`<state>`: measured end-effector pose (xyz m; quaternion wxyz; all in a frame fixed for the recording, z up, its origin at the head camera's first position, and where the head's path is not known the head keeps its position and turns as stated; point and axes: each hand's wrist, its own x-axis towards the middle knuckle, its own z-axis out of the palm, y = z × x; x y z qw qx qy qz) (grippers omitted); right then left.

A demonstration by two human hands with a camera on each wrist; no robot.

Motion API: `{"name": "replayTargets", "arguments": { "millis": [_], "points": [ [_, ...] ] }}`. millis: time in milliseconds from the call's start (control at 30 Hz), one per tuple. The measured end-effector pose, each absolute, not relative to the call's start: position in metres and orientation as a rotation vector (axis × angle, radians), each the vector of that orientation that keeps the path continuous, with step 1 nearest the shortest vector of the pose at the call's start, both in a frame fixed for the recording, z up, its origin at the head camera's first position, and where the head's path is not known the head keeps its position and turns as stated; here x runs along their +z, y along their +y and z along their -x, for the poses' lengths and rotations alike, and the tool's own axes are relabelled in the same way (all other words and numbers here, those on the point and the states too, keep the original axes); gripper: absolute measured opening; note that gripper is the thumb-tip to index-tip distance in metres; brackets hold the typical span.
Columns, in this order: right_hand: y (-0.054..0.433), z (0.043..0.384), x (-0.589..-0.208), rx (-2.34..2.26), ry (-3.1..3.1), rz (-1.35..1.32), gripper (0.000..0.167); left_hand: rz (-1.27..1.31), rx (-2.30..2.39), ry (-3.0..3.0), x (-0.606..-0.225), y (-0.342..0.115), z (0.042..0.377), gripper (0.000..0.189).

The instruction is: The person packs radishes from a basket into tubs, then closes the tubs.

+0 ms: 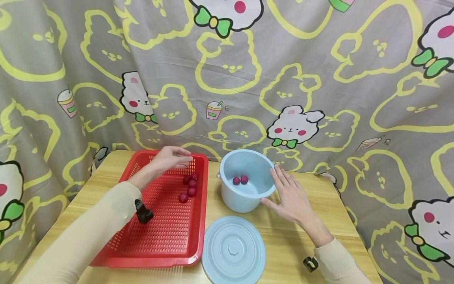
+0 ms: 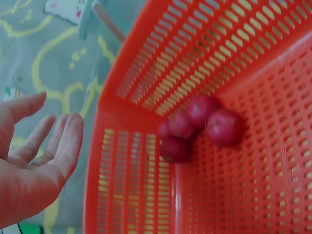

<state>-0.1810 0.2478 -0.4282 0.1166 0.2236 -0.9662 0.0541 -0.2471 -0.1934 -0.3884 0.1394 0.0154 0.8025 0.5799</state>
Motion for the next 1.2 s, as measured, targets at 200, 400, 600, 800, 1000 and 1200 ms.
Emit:
{"name": "replayTargets", "arguments": {
  "millis": [200, 400, 600, 800, 1000, 1200],
  "points": [
    [0.248, 0.182, -0.429, 0.157, -2.824, -0.655, 0.104, -0.05, 1.666, 2.319, -0.398, -0.208, 0.253, 0.051],
    [0.248, 0.182, -0.429, 0.161, -2.816, -0.66, 0.104, -0.052, 1.655, 2.299, -0.41, -0.218, 0.257, 0.052],
    [0.247, 0.181, -0.428, 0.17, -2.82, -0.659, 0.104, -0.086, 1.613, 2.286, -0.426, -0.221, 0.261, 0.053],
    [0.248, 0.181, -0.428, 0.17, -2.822, -0.659, 0.103, -0.098, 1.588, 2.26, -0.44, -0.22, 0.261, 0.051],
    [0.248, 0.181, -0.427, 0.173, -2.819, -0.657, 0.103, -0.1, 1.587, 2.259, -0.452, -0.218, 0.263, 0.049],
    [0.248, 0.181, -0.427, 0.166, -2.824, -0.659, 0.104, -0.056, 1.577, 2.273, -0.462, -0.216, 0.261, 0.049]
  ]
}}
